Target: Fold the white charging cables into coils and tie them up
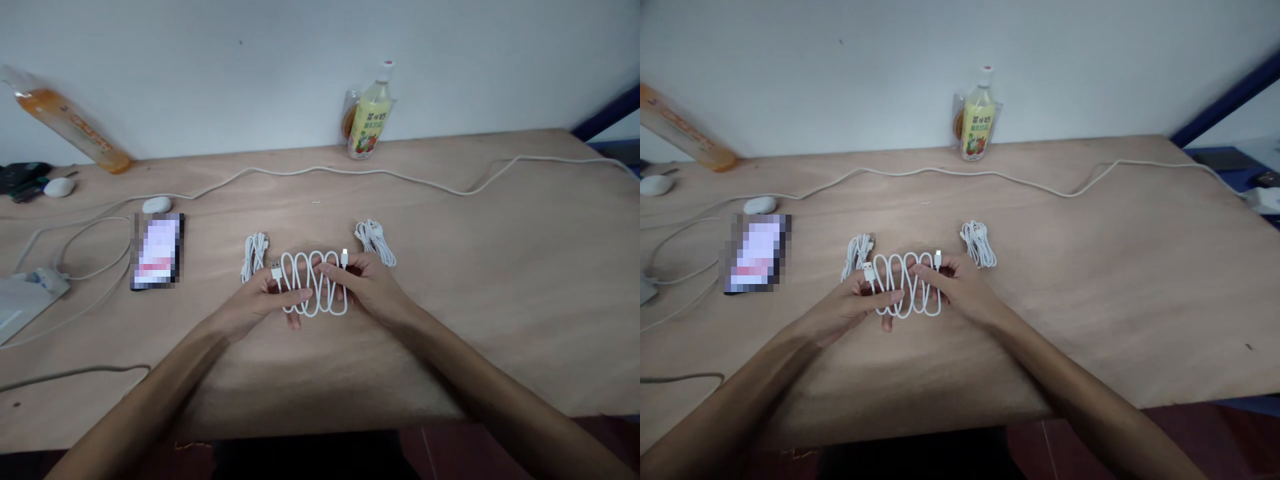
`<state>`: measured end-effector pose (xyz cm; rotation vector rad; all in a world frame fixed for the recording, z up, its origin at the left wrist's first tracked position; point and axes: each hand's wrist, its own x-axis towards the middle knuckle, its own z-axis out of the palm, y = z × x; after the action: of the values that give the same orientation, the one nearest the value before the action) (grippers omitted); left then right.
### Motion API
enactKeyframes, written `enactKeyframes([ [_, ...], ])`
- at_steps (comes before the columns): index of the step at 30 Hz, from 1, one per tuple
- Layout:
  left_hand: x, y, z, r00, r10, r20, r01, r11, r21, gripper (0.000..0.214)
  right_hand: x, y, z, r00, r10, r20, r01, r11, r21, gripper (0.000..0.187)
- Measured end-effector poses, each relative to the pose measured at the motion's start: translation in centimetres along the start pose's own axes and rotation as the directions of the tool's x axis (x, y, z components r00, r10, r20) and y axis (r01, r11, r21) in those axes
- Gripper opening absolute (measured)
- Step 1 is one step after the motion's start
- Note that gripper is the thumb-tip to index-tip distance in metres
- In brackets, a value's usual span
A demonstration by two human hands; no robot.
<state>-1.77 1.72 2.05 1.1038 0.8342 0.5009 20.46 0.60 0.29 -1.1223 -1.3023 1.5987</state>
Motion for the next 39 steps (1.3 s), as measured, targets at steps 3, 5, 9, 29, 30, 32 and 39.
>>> enactKeyframes([
  [3, 0.11, 0.05, -0.04, 1.0, 0.003, 0.029, -0.003, 1.0, 0.004, 0.042, 0.0, -0.02, 0.02, 1.0, 0.01, -0.006, -0.01, 1.0, 0.019, 0.04],
  [5, 0.16, 0.07, -0.08, 0.999, 0.002, 0.035, -0.002, 1.0, 0.007, 0.044, -0.01, -0.05, 0.03, 1.0, 0.024, -0.008, -0.024, 0.999, 0.031, 0.038],
  [9, 0.09, 0.01, -0.1, 0.999, -0.028, 0.03, 0.026, 0.999, 0.038, 0.049, 0.02, -0.08, 0.05, 0.999, 0.054, -0.007, -0.054, 0.997, 0.059, 0.034],
  [29, -0.25, -0.13, 0.5, 0.998, -0.037, 0.043, 0.039, 0.998, -0.044, 0.059, -0.09, 0.19, 0.38, 0.983, 0.172, -0.065, -0.158, 0.972, 0.176, 0.036],
  [30, -0.28, -0.12, 0.51, 0.998, -0.043, 0.041, 0.045, 0.998, -0.045, 0.057, -0.09, 0.22, 0.4, 0.982, 0.181, -0.062, -0.166, 0.967, 0.191, 0.036],
  [32, -0.34, -0.1, 0.52, 0.998, -0.047, 0.035, 0.049, 0.998, -0.041, 0.053, -0.07, 0.26, 0.45, 0.98, 0.192, -0.054, -0.176, 0.961, 0.215, 0.036],
  [39, -0.36, 0.02, 0.49, 0.998, -0.043, 0.037, 0.044, 0.999, -0.025, 0.056, -0.07, 0.25, 0.42, 0.978, 0.201, -0.057, -0.184, 0.957, 0.222, 0.034],
])
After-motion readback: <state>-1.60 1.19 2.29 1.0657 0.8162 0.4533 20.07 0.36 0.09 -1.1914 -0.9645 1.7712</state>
